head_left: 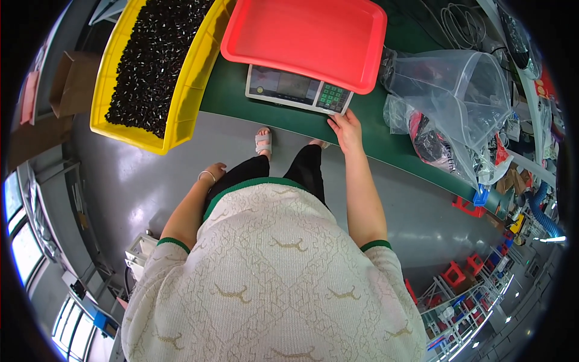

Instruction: Weighing small black electronic components on a digital scale and sorting them into plastic bags.

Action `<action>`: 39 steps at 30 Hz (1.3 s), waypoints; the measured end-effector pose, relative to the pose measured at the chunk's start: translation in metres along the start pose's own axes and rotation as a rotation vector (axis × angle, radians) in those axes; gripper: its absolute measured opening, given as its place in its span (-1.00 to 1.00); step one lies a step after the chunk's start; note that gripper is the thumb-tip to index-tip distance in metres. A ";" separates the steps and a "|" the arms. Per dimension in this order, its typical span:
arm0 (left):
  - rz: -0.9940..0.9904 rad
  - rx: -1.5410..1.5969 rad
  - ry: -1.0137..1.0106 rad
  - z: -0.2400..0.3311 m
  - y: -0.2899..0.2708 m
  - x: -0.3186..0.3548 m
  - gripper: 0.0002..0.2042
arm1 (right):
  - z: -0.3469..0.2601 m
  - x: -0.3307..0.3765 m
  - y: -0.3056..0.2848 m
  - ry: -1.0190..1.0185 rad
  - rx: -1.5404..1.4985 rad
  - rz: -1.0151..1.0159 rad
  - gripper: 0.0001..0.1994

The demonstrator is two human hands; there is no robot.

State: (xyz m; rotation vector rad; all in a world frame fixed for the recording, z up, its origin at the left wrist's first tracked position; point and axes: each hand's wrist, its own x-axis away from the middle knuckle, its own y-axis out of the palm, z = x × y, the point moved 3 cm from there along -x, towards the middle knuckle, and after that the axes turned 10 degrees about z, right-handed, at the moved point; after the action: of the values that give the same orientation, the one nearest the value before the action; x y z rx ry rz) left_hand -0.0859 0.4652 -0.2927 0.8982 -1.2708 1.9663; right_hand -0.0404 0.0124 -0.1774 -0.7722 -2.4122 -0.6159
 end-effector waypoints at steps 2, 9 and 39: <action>0.003 0.029 -0.004 0.000 0.000 0.000 -0.64 | -0.001 0.001 0.000 0.004 0.008 0.003 -0.69; -0.016 0.023 0.005 0.007 -0.004 -0.003 -0.64 | 0.004 -0.005 0.003 0.017 0.004 0.108 -0.70; -0.013 -0.016 0.016 0.004 -0.005 -0.006 -0.61 | 0.011 -0.005 0.010 -0.056 0.028 0.204 -0.47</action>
State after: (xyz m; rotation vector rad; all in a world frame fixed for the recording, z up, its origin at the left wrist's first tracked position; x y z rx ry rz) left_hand -0.0779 0.4620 -0.2938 0.8789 -1.2667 1.9464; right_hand -0.0337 0.0240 -0.1863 -1.0197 -2.3472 -0.4846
